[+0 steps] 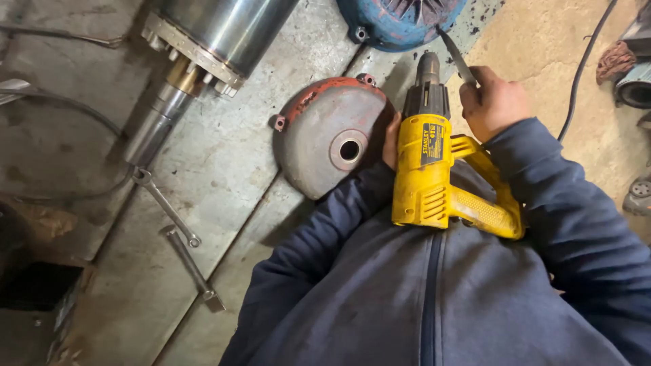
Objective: The person uses a yellow heat gun to apply heat to a blue circular metal component resting on a workbench. They then use a metal scraper to remove debris and residue from the heated surface. The person repeats this process of heating and scraping to clean the part.
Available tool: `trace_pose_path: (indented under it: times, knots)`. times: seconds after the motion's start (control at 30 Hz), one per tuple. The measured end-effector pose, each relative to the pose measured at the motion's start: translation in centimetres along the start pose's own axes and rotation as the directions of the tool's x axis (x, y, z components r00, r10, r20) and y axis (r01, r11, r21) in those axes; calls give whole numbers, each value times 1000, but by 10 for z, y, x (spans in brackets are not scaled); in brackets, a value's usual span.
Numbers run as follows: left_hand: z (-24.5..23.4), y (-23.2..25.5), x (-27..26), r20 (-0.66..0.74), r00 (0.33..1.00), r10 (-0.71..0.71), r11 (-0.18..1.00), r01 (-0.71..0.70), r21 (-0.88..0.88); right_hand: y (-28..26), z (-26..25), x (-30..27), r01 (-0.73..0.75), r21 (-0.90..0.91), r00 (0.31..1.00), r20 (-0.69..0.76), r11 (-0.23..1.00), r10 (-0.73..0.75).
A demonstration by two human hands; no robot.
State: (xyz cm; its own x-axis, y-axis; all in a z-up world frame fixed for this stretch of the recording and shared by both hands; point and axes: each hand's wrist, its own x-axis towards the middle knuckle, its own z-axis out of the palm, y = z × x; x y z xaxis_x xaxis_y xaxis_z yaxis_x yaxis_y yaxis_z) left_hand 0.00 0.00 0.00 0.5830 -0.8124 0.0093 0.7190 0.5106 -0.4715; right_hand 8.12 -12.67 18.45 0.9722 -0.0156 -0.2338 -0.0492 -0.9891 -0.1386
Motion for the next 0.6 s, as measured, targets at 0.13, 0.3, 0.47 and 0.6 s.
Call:
trace_pose_path:
  times: [0.13,0.3,0.47,0.6]
  knots:
    - [10,-2,-5,-22,1000,9,1000,-10,-17,-26,-17,0,-105,120,991,95,987,94]
    - [13,-1,-7,-37,999,28,1000,-28,1,-29,-19,4,-244,278,964,172,929,201]
    - [-2,0,-2,-61,997,37,999,-37,-12,-29,-20,5,-215,260,970,165,941,176]
    - [3,-1,-6,-7,999,36,999,-36,-2,-32,-20,3,-257,286,960,180,923,212]
